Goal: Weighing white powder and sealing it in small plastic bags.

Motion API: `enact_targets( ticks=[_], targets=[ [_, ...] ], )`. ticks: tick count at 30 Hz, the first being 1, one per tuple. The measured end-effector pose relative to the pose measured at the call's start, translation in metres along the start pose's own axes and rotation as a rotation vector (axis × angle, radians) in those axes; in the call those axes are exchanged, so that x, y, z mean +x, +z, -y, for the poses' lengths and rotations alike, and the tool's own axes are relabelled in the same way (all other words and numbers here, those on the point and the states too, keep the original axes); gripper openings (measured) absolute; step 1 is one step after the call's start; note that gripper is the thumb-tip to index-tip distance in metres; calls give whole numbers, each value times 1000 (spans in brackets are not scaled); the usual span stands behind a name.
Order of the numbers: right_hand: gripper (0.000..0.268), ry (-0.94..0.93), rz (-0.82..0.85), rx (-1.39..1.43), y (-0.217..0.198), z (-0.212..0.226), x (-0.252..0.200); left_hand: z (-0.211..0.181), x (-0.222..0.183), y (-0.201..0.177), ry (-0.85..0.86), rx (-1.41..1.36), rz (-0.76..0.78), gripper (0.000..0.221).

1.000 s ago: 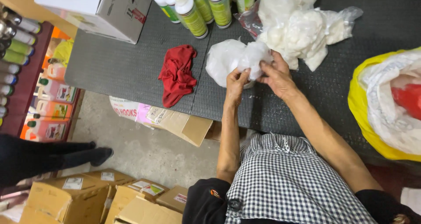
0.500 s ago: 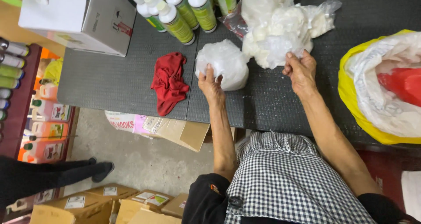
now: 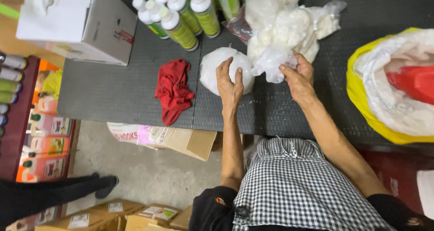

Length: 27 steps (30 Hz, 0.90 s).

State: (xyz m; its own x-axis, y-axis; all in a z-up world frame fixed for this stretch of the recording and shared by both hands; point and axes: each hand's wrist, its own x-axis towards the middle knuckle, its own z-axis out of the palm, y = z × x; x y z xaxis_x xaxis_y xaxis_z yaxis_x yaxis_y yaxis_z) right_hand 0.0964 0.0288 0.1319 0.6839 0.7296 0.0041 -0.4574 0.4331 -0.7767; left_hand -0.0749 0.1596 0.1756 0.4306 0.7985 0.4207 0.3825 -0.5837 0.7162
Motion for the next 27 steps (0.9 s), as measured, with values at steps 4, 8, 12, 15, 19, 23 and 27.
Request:
enact_targets(
  ticks=[4, 8, 12, 15, 19, 23, 27],
  targets=[
    [30, -26, -22, 61, -14, -4, -7, -15, 3, 25, -84, -340, 185, 48],
    [17, -26, -116, 9, -48, -16, -15, 42, -20, 92, -327, -821, 536, 53],
    [12, -26, -315, 94, -90, 5, -25, 36, -14, 97, -820, -1193, 210, 49],
    [14, -75, -353, 167, -111, 27, -35, 20, -9, 86, -815, -1288, 83, 43],
    [15, -132, -313, 259, -97, 60, -57, 11, -16, 91, -820, -1361, 76, 45],
    [19, -145, -275, 274, -87, 99, -82, 28, -30, 110, -765, -1403, 108, 40],
    [24, -225, -225, 159, -102, 121, -114, -7, -57, 109, -453, -1099, 166, 47]
  ],
)
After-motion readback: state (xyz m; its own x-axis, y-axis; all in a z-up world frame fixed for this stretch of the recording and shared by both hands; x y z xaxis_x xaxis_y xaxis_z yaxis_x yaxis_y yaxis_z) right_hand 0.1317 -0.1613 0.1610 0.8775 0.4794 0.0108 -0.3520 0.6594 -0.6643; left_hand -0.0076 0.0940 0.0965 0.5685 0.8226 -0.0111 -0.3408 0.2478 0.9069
